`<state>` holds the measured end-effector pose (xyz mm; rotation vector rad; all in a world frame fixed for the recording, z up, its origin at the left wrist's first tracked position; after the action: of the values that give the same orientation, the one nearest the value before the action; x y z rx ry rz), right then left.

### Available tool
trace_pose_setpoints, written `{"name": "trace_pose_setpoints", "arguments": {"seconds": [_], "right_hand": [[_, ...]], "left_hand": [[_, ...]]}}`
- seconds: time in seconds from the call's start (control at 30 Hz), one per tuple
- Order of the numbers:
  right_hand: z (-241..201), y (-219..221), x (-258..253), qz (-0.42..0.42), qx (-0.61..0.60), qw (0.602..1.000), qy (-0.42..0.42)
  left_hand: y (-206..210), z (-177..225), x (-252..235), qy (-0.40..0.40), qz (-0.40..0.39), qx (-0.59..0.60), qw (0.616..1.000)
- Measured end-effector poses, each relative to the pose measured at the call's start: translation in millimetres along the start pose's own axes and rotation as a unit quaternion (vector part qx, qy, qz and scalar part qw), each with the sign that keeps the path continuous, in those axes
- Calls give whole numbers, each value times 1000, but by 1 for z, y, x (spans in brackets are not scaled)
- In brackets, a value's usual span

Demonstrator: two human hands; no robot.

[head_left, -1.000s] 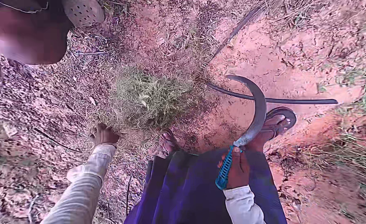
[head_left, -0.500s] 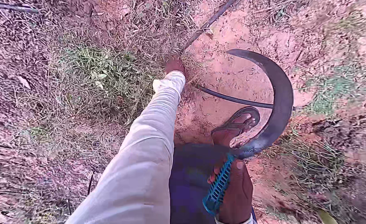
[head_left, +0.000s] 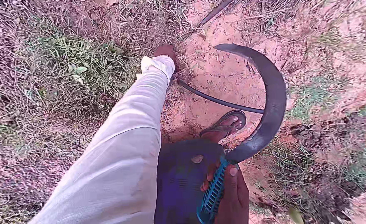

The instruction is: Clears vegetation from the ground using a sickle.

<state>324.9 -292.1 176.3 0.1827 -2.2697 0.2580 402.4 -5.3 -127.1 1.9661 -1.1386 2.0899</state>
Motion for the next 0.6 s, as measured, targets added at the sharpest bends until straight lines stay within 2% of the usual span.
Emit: {"name": "trace_pose_setpoints", "arguments": {"seconds": [0.23,0.4,0.5,0.6], "right_hand": [[16,6,8,-1,-4,1000,8],[28,11,12,-6,11,1000,-19],[40,15,16,-7,25,999,-31],[52,22,18,-1,40,999,-37]], "left_hand": [[4,3,15,0,-24,-35,999],[8,-10,2,7,-7,-13,1000],[19,-9,16,95,-48,31,994],[32,-23,56,190,-46,70,978]]}}
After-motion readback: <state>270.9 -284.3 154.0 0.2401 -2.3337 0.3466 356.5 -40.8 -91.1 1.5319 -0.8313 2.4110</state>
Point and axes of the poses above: each hand's wrist, its own x-axis away from the middle knuckle, its own y-axis out of the palm, z = x × y, the point moved 8 cm from there along -x, towards the middle knuckle, and after that the axes turned 4 degrees about -y, right-handed, at the moved point
